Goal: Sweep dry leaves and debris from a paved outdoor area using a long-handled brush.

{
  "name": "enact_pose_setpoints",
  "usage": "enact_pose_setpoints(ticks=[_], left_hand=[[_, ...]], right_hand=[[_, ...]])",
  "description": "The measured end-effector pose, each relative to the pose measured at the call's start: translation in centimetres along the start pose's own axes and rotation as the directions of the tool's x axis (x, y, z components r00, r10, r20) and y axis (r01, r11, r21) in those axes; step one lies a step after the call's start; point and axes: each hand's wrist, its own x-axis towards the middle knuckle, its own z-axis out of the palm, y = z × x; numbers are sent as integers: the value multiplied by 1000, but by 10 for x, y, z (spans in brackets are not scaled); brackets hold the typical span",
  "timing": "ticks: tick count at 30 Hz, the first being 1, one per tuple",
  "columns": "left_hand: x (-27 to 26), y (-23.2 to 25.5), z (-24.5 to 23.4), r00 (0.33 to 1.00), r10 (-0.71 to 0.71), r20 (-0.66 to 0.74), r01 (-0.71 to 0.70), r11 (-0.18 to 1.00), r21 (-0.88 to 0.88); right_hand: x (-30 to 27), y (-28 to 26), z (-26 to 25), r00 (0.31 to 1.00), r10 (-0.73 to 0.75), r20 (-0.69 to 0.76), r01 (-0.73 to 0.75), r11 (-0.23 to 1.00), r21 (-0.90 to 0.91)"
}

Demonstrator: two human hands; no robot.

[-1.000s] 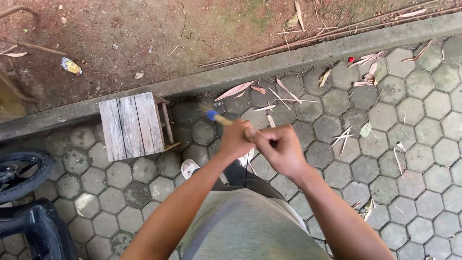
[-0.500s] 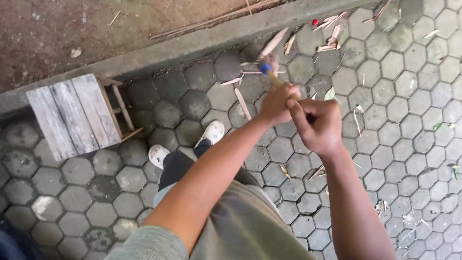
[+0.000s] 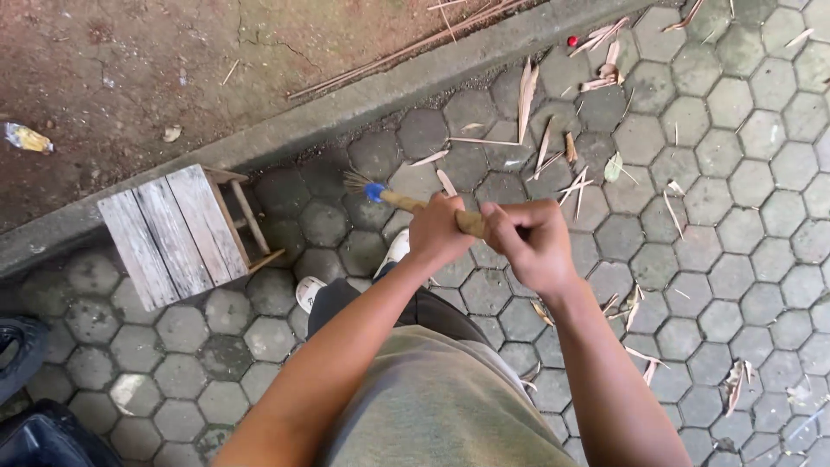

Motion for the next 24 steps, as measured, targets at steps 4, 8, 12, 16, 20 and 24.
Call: enact_pose_setpoints(ticks=[4,8,12,16,20,24], left_hand=[[24,4,54,982,177,-66,-181,982,-51],[28,42,81,944,309,-117,-329,911,-248],[12,65,65,845,444,-299,-530,771,-353],[-27,55,34,866,402,-296,-490,798,-350],[-72,34,11,938,219,-267,-283,931,-232],[-125,-30,11,917,126,-378,-247,924,-291]], right_hand=[[-6,-20,-13,998,9,-61,-20,983,-182],[-21,-43,-31,992,-56,-115,13,939,-343],[-36,-34,-35,991,-129,-29,95,846,-525],[-46,-77,-4,973,-228,-36,195,896,-399],[-59,-80,18,980,-161,-121,148,983,-108],[-75,-65,57,978,-196,-72,208,954,218]])
